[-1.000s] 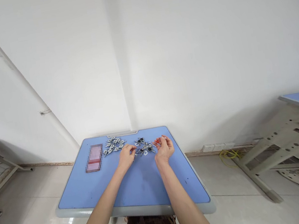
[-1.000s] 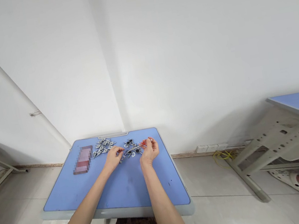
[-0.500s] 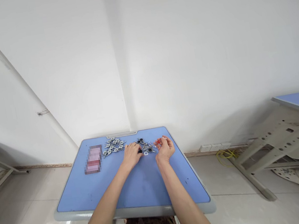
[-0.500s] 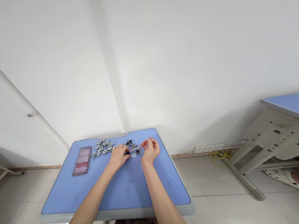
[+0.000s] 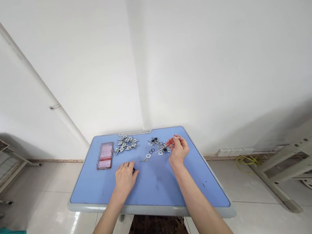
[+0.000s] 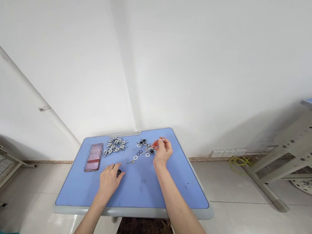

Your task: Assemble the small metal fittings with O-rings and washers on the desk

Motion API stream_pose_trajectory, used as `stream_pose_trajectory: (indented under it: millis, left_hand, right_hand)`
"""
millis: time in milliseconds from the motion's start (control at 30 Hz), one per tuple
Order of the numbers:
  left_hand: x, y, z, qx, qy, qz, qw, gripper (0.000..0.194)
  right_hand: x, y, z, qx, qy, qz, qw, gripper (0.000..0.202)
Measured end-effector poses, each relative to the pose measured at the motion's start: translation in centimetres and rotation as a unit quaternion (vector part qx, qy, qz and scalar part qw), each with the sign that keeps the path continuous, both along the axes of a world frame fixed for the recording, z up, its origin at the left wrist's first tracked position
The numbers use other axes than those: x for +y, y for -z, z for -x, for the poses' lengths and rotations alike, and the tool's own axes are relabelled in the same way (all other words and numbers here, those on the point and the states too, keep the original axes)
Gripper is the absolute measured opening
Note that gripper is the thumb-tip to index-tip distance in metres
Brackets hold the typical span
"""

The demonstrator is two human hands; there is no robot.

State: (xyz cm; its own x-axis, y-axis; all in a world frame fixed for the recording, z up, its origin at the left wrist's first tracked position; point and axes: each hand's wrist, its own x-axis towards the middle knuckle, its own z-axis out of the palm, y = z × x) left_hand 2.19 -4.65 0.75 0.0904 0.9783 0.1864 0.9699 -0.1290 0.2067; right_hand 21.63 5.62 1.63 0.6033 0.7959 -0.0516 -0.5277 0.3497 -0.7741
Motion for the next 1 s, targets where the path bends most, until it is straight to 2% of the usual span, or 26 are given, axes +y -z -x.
stream_pose_trajectory:
  millis: [133,200,300,400,467,633,833,1000]
  left_hand:
    - [0.2,-0.8,0.3,-0.073,-0.027,0.058,0.995,0.025]
    - [0.2,-1.2,1.3,-0.126,-0.032,0.049,0.990,0.023]
    - [0.0,-1.2,2.9,-0.194,0.041,0.048,0.979,0.020]
    - [-0.2,-0.3,3.2,-0.208,0.112,0.058,0.970,0.037]
    - [-0.1,0.4,2.7,-0.209,0.127,0.059,0.968,0.042]
    - [0.5,1.2,1.4,-0.223,0.143,0.062,0.962,0.026]
    - [1.2,0.2,2.3,-0.256,0.163,0.093,0.948,0.026]
    - [4.8,-1.4,2.6,-0.269,0.116,0.011,0.956,0.014]
  right_hand:
    - [-0.2,0.2,0.1,-0.018,-0.008,0.001,1.000,0.022]
    - [-0.2,0.3,0.1,-0.024,-0.009,0.002,1.000,0.022]
    - [-0.1,0.4,0.1,-0.029,-0.011,0.006,0.999,0.022]
    - [-0.1,0.3,0.1,-0.034,-0.015,0.007,0.999,0.022]
    - [-0.1,0.3,0.1,-0.039,-0.017,0.007,0.999,0.022]
    - [-0.4,0.1,0.2,-0.056,-0.021,0.006,0.998,0.022]
    - [-0.6,0.0,0.5,-0.100,-0.027,-0.013,0.995,0.023]
    - [-0.4,-0.2,0.7,-0.149,0.001,-0.028,0.988,0.026]
